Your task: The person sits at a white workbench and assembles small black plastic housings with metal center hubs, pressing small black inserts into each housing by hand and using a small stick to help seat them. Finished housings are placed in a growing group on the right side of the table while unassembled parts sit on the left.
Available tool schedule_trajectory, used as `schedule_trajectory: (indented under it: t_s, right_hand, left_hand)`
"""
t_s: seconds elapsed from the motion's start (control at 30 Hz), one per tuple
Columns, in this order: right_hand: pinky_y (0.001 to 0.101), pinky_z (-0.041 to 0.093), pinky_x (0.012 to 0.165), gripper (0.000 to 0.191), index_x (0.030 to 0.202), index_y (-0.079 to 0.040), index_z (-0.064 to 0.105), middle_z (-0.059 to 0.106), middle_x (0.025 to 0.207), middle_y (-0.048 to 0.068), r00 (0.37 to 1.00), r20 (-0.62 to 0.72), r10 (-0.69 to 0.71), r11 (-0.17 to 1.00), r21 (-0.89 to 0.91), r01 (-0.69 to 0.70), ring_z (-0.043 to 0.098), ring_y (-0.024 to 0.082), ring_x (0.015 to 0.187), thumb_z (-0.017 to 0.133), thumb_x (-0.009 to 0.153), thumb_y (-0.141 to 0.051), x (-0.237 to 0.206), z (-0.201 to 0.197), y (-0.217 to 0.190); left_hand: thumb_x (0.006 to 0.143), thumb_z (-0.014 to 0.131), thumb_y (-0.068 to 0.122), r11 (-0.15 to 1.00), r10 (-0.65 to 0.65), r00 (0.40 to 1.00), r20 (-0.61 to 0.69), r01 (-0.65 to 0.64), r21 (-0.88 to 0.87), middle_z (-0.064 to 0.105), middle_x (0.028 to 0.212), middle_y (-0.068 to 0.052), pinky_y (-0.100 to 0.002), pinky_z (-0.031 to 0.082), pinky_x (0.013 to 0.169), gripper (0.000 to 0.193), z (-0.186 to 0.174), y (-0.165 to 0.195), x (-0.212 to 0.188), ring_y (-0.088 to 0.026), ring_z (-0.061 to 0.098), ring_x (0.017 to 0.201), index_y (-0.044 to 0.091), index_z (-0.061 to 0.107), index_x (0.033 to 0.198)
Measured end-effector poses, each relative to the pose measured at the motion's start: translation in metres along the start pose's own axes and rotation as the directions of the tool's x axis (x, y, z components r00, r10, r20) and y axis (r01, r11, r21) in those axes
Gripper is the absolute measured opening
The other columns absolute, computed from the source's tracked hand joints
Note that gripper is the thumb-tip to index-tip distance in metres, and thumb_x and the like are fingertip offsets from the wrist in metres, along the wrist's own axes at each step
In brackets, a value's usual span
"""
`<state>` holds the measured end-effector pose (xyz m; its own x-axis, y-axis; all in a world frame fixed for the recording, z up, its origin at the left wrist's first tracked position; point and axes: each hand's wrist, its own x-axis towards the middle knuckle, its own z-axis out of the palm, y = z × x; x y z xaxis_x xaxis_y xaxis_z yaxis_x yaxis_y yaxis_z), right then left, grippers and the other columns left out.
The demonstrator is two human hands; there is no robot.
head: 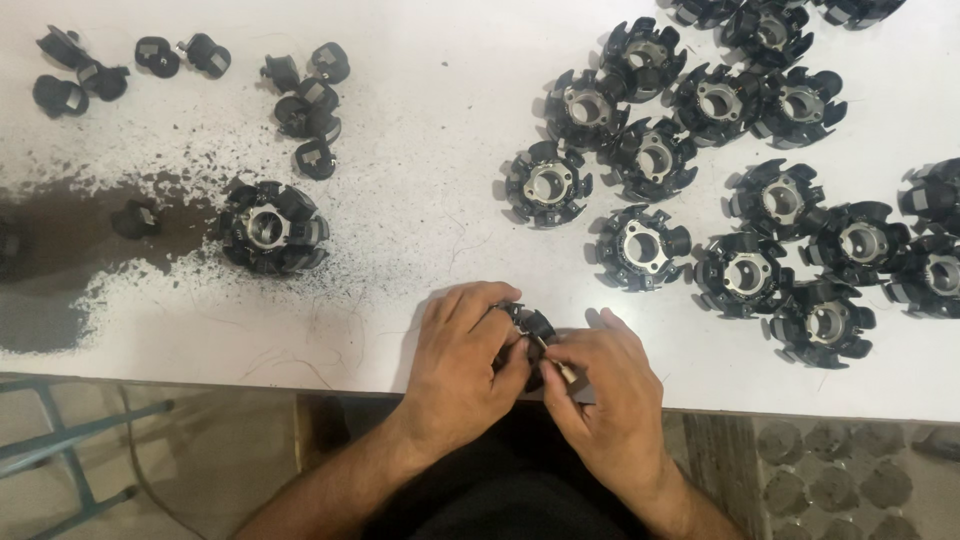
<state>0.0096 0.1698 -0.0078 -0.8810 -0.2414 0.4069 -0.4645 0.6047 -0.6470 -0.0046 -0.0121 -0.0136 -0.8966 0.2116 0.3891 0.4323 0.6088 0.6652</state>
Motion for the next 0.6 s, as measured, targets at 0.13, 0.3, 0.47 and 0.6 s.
schedule_trajectory:
  t_s: [0.13, 0.3, 0.47, 0.6]
  right_hand:
    - [0.0533, 0.048, 0.112, 0.029, 0.106, -0.007, 0.063, 0.073, 0.102, 0.008, 1.0, -0.006, -0.01, 1.0, 0.011, 0.011, 0.073, 0.026, 0.098, 0.078, 0.082, -0.004, -0.0042, 0.0032, 0.0042]
    - [0.0555, 0.046, 0.113, 0.029, 0.105, -0.007, 0.064, 0.073, 0.1, 0.007, 0.998, -0.027, -0.059, 0.998, -0.021, 0.058, 0.072, 0.024, 0.097, 0.079, 0.08, -0.003, -0.007, 0.0068, 0.0033]
    - [0.0551, 0.048, 0.112, 0.029, 0.102, -0.006, 0.066, 0.073, 0.098, 0.007, 0.993, -0.042, -0.113, 0.992, -0.063, 0.111, 0.072, 0.025, 0.096, 0.08, 0.077, 0.0, -0.0046, 0.0066, 0.0016]
    - [0.0529, 0.051, 0.11, 0.03, 0.101, -0.006, 0.065, 0.072, 0.099, 0.007, 0.987, -0.054, -0.151, 0.987, -0.056, 0.148, 0.072, 0.025, 0.097, 0.081, 0.077, 0.002, -0.0028, 0.0062, -0.0001]
  left_hand:
    - [0.08, 0.072, 0.007, 0.999, 0.012, 1.0, -0.003, -0.012, 0.032, 0.064, 0.123, -0.015, -0.048, 0.043, 0.102, 0.011, 0.0036, -0.0027, -0.0014, -0.03, 0.06, 0.118, 0.003, 0.062, 0.084]
    - [0.08, 0.069, 0.005, 0.999, 0.027, 0.999, -0.02, -0.027, 0.031, 0.063, 0.123, -0.015, -0.047, 0.044, 0.102, 0.011, 0.0059, -0.0041, -0.0041, -0.03, 0.06, 0.119, 0.001, 0.062, 0.087]
    - [0.08, 0.068, 0.004, 0.999, 0.041, 0.998, -0.048, -0.04, 0.023, 0.063, 0.123, -0.015, -0.047, 0.045, 0.102, 0.011, 0.0052, -0.0034, -0.0046, -0.031, 0.06, 0.12, 0.0, 0.062, 0.089]
    - [0.081, 0.069, 0.004, 0.999, 0.032, 0.999, -0.034, -0.031, 0.016, 0.062, 0.123, -0.015, -0.047, 0.044, 0.102, 0.01, 0.0042, -0.003, -0.004, -0.03, 0.059, 0.12, 0.001, 0.062, 0.088]
